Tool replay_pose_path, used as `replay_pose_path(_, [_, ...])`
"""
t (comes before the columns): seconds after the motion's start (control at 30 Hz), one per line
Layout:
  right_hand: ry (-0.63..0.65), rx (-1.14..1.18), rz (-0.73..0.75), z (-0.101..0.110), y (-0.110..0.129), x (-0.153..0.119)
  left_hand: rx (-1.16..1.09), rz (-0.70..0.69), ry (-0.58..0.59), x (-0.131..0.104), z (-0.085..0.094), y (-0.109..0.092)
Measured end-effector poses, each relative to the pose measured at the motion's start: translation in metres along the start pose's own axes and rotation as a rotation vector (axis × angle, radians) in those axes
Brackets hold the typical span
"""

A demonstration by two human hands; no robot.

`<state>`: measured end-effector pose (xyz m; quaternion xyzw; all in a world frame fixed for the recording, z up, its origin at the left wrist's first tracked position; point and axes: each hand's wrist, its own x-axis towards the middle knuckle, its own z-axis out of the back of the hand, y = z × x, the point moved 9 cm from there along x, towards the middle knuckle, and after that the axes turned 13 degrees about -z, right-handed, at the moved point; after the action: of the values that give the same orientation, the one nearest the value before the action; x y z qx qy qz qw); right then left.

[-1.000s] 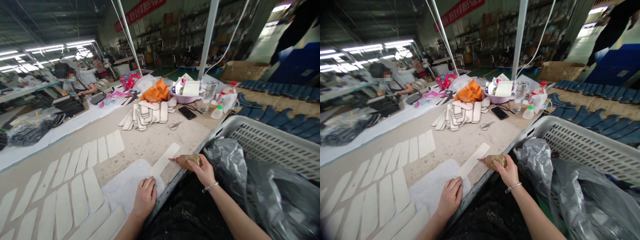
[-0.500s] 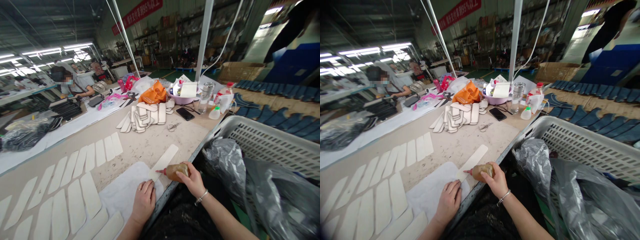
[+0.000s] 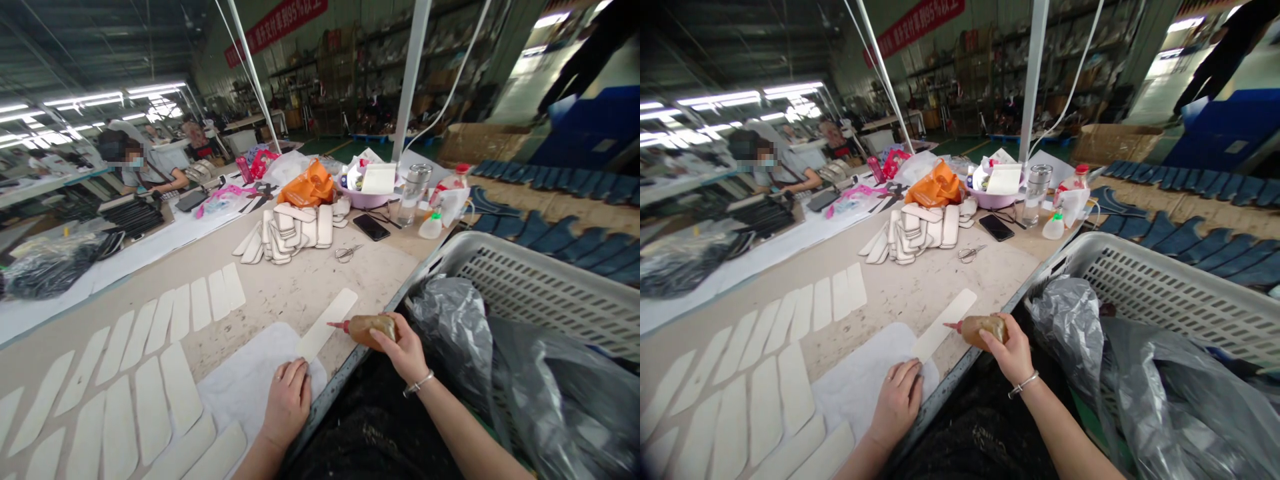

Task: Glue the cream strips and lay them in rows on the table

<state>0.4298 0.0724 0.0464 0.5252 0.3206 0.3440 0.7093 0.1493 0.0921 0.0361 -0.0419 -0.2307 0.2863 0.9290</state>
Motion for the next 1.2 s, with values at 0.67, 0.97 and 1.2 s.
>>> replay_pose_path(0.67, [-0.321,-0.001,-0.089,0.039,-0.010,0.051,0.052,-0.026,-0.002,0.000,0.000,-0.001])
replay_pose_path(0.97, [-0.340,-0.015,-0.115,0.041,-0.022,0.052,0.072,-0.054,-0.054,0.001,0.002,-0.001])
replay_pose_path(1.2, [-0.335,0.011,-0.122,0.051,-0.035,0.033,0.071,-0.065,-0.051,-0.001,0.002,-0.001])
